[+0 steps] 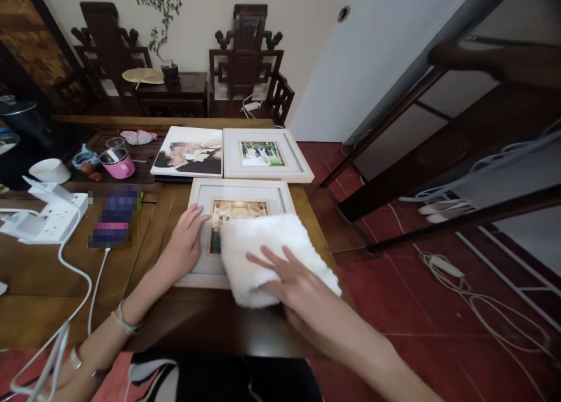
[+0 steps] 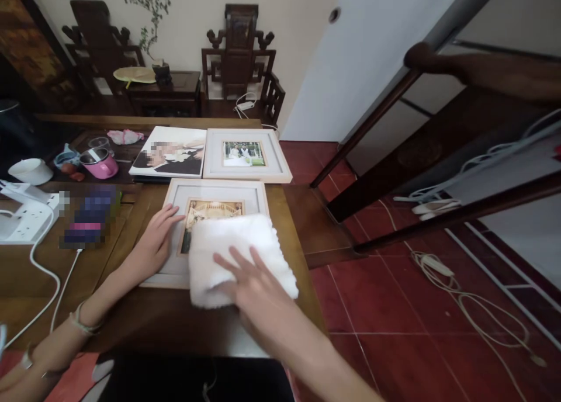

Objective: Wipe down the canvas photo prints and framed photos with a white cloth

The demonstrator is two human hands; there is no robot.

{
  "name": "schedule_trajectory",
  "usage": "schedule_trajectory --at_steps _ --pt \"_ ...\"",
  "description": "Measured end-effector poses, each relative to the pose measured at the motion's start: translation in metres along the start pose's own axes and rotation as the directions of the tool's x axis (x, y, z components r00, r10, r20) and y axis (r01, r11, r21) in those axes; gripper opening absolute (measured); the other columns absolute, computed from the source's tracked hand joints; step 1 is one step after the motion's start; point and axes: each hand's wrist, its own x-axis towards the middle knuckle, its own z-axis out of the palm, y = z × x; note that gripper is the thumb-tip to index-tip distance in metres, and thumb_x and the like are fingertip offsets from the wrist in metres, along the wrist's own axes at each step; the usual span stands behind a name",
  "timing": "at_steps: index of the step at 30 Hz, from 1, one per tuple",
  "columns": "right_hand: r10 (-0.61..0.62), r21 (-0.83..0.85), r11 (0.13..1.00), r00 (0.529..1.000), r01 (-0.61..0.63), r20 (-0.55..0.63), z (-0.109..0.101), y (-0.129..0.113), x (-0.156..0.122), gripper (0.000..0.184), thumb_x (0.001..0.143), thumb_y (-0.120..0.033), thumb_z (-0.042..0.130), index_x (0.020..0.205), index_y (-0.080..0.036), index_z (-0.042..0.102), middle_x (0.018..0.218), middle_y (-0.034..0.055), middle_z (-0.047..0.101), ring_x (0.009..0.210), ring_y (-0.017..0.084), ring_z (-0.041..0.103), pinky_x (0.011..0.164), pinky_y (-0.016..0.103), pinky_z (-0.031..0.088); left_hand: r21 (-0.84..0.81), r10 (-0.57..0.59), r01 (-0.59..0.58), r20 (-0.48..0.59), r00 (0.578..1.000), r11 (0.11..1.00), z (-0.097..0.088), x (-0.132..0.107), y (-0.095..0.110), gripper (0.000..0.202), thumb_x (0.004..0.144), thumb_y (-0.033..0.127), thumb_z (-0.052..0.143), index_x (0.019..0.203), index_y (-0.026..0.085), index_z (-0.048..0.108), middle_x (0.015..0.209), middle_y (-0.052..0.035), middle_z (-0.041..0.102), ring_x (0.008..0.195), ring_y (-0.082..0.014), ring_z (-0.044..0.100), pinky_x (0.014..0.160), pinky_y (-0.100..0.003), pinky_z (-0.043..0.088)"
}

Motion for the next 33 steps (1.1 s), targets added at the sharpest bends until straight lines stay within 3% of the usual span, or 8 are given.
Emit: schedule_trajectory --at_steps 5,9,12,19,27,33 --pt "0.009 -0.201 0.978 0.976 -0.053 -0.216 0.02 0.032 0.025 0.055 0.061 0.01 0.042 0.102 -0.012 0.07 0.142 0.0154 0.047 0.136 0.037 0.033 0.109 0.063 0.028 -0.006 0.006 -0.006 0.02 1.0 1.0 0.002 -0.001 -0.007 0.046 0.084 0.0 0.035 0.125 0.016 0.05 0.141 -0.0159 0.044 0.141 -0.0272 0.026 0.112 -0.057 0.029" --pt "0.023 -0.3 0.946 0.952 -0.119 -0.306 0.024 0.05 0.038 0.052 0.063 0.009 0.043 0.103 -0.01 0.069 0.141 0.0163 0.048 0.134 0.042 0.034 0.106 0.066 0.031 -0.028 0.018 -0.019 -0.011 1.0 0.999 0.004 -0.002 -0.005 0.046 0.085 0.0 0.034 0.125 0.016 0.049 0.141 -0.0151 0.044 0.142 -0.0249 0.027 0.113 -0.055 0.028" --pt "-0.011 -0.316 0.945 0.961 -0.08 -0.278 0.025 0.047 0.035 0.049 0.063 0.009 0.044 0.1 -0.011 0.069 0.14 0.017 0.049 0.132 0.043 0.036 0.102 0.068 0.034 -0.023 0.002 -0.003 -0.006 1.0 1.0 0.003 -0.003 0.0 0.046 0.085 -0.001 0.033 0.125 0.014 0.049 0.142 -0.0157 0.043 0.142 -0.0241 0.026 0.114 -0.052 0.028" --pt "-0.098 -0.167 0.984 0.977 0.066 -0.189 0.023 0.011 0.015 0.045 0.061 0.011 0.04 0.081 -0.016 0.07 0.139 0.0108 0.051 0.13 0.039 0.042 0.102 0.065 0.039 -0.008 -0.028 0.029 0.011 1.0 1.0 0.002 0.001 0.004 0.045 0.084 -0.001 0.035 0.123 0.014 0.05 0.142 -0.0138 0.044 0.142 -0.0239 0.027 0.115 -0.05 0.028" --pt "-0.069 -0.291 0.957 0.97 -0.001 -0.231 0.03 0.035 0.046 0.045 0.062 0.01 0.045 0.092 -0.012 0.07 0.14 0.0162 0.05 0.131 0.043 0.038 0.103 0.067 0.036 -0.019 -0.049 0.05 0.021 0.999 0.999 0.002 -0.004 0.008 0.046 0.083 -0.001 0.033 0.124 0.014 0.05 0.143 -0.0155 0.042 0.143 -0.0263 0.025 0.113 -0.054 0.028" --pt "-0.173 -0.273 0.956 0.956 0.106 -0.237 0.036 0.014 0.038 0.035 0.064 0.007 0.05 0.081 -0.016 0.07 0.137 0.0139 0.053 0.127 0.041 0.046 0.1 0.064 0.041 -0.01 -0.096 0.097 0.071 0.993 0.995 0.0 -0.003 0.01 0.051 0.08 -0.004 0.032 0.124 0.015 0.049 0.145 -0.0165 0.039 0.143 -0.0285 0.022 0.109 -0.061 0.029"
